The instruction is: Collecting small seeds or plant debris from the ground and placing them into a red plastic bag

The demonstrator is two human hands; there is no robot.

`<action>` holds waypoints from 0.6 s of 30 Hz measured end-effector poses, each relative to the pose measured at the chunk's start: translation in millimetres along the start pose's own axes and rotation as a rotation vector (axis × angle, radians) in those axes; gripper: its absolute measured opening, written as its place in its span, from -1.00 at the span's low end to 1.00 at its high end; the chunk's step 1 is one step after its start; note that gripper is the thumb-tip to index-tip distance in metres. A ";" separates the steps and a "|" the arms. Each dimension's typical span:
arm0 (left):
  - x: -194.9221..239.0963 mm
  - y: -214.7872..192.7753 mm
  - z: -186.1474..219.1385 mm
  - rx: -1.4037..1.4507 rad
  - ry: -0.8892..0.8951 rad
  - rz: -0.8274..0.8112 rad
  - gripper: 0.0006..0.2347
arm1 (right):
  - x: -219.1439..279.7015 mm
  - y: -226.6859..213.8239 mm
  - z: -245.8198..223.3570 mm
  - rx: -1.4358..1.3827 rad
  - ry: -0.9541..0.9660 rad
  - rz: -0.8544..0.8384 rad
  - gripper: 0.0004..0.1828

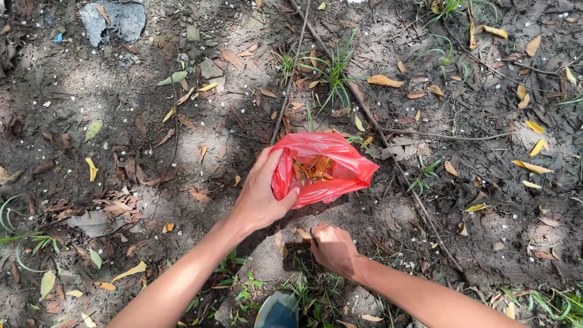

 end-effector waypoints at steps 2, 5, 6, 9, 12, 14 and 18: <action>0.3 -0.4 -1.0 0.032 0.063 0.024 -0.27 | 4.0 -14.8 1.8 -0.563 0.071 0.148 -0.78; 1.9 -1.9 -2.2 0.005 0.048 0.034 -0.28 | 41.1 -52.6 -1.9 -0.986 0.143 0.220 -0.84; 2.3 -1.1 -5.2 0.006 0.048 0.036 -0.28 | 46.7 -54.7 1.1 -0.984 0.142 0.220 -0.84; 2.5 0.0 -10.7 -0.013 0.026 0.020 -0.25 | 74.1 -82.5 0.2 -0.505 -0.147 0.535 -0.95; 2.4 -2.4 -6.8 0.037 0.083 0.037 -0.30 | 114.8 -125.6 -2.7 -0.393 -0.449 0.940 -0.90; 1.2 0.8 -6.3 0.001 0.099 0.037 -0.31 | 135.8 -146.8 0.0 -0.206 -0.565 1.226 -0.80; 3.7 5.2 4.1 0.030 0.065 -0.007 -0.32 | 152.7 -189.5 -8.8 -0.057 -0.533 1.354 -0.92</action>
Point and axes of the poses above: each hand's wrist, its own x-axis away from the middle knuckle, its own y-axis out of the palm, z = x × y, the point moved 3 cm from there along -x, towards the middle knuckle, and after that the axes turned 6 degrees about -x, right-handed, at the moved point
